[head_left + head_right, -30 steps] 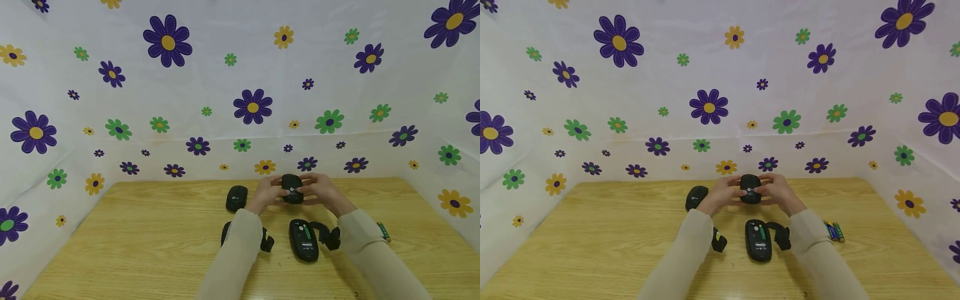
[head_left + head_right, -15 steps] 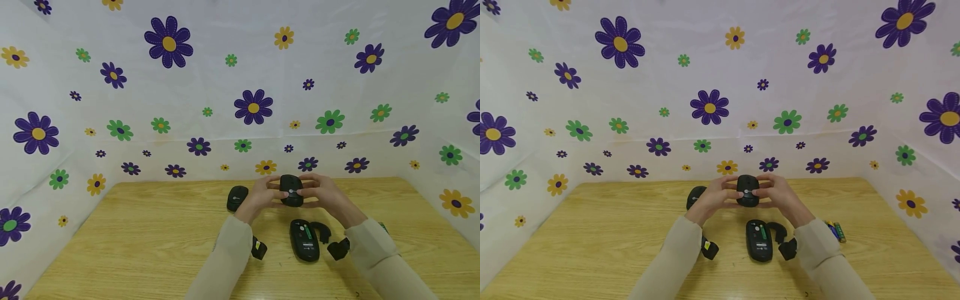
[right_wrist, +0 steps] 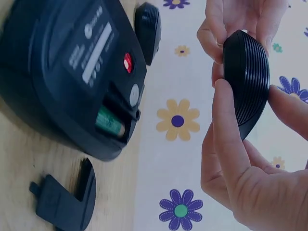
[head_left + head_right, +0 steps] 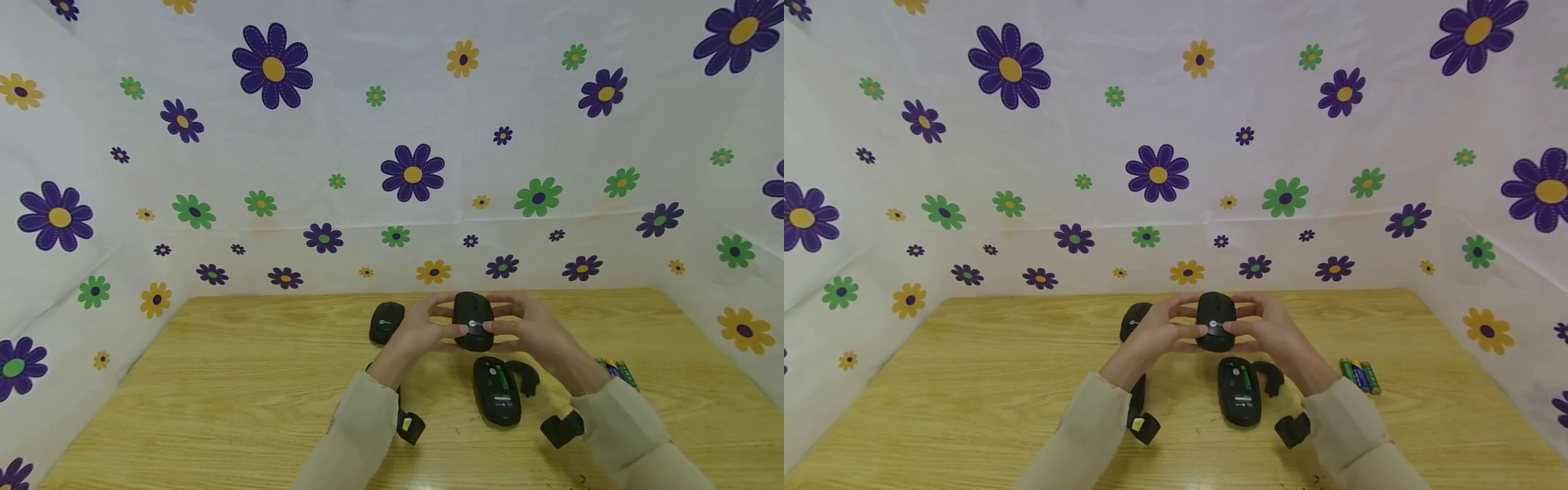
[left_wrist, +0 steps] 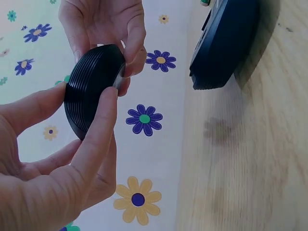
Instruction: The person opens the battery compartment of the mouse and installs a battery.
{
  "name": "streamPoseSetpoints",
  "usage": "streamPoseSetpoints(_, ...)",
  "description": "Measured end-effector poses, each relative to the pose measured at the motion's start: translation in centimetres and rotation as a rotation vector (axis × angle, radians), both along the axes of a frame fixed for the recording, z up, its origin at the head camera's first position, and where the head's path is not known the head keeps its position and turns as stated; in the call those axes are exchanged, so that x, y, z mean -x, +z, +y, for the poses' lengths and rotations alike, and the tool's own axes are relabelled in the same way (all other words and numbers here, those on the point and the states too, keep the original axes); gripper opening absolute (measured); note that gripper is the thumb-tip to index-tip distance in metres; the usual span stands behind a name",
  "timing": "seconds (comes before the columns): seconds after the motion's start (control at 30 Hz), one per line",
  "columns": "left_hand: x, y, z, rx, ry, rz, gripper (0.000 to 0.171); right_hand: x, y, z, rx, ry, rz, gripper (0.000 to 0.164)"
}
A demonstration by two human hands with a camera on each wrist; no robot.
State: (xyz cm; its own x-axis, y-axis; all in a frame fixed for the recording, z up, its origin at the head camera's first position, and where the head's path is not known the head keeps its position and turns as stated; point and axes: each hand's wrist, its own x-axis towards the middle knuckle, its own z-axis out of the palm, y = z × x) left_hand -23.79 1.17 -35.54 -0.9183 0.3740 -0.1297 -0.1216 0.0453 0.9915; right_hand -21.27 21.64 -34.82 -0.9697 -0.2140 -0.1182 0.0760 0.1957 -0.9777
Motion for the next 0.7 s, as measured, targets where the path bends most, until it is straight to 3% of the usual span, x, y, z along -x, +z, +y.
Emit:
streamPoseSetpoints(0.23, -1.2, 0.1, -0.8, -0.006, -0.024, 0.011, 0.063, -1.1, -0.1, -0.4, 0.038, 0.025, 0.004, 0.064)
streamPoseSetpoints(0.7, -4.5, -1.1, -2.4, -0.037, -0.023, 0.038, 0.064, -3.6, -0.9, -1.2, 0.075, 0.054, 0.022, 0.067)
